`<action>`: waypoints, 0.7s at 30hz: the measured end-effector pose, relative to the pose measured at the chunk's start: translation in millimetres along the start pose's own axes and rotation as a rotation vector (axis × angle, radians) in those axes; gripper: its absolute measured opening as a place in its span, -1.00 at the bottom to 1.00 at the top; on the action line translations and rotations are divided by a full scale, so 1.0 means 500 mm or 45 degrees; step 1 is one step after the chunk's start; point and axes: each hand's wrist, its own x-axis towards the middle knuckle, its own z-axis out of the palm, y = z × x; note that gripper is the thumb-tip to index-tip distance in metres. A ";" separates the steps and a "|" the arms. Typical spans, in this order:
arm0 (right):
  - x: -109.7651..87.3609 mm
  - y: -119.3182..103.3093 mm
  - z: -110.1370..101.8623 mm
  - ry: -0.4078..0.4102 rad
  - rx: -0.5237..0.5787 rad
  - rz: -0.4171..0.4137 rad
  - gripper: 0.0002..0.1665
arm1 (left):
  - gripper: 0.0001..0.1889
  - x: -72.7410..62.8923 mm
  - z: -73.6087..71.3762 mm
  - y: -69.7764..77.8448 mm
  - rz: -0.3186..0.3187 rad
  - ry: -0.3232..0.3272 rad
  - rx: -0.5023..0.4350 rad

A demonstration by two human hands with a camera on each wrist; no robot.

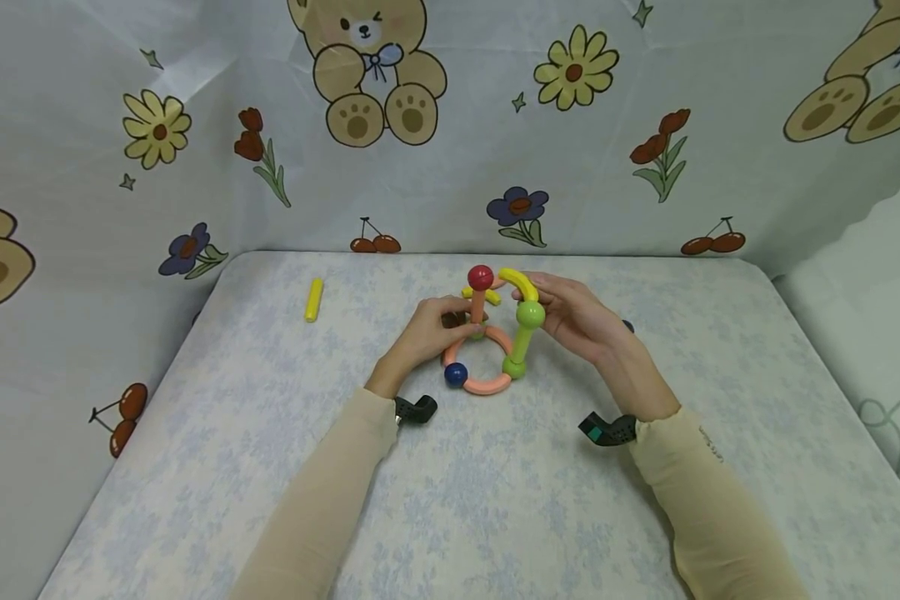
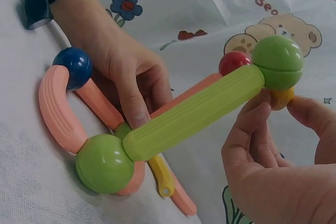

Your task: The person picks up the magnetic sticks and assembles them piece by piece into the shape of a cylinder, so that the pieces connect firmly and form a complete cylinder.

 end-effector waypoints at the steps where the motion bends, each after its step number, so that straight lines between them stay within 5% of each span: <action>1: 0.000 0.000 0.002 -0.002 -0.004 -0.002 -0.63 | -0.77 0.000 0.000 0.000 0.005 -0.001 -0.001; 9: 0.005 0.008 0.004 0.043 -0.081 -0.013 -0.54 | -0.77 0.002 0.001 -0.002 0.018 0.003 0.017; 11: 0.010 0.015 -0.004 0.068 -0.274 -0.052 -0.52 | -0.76 0.002 0.002 -0.002 0.014 0.005 0.020; 16: 0.022 0.040 -0.029 0.053 -1.080 -0.166 -0.59 | -0.75 0.000 0.002 -0.001 -0.008 0.032 0.023; 18: 0.027 0.049 -0.034 -0.010 -1.242 -0.208 -0.55 | -0.73 0.000 0.002 0.001 -0.018 0.049 0.017; 21: 0.033 0.061 -0.035 -0.087 -1.278 -0.248 -0.54 | -0.69 0.001 0.002 0.003 -0.033 0.068 0.007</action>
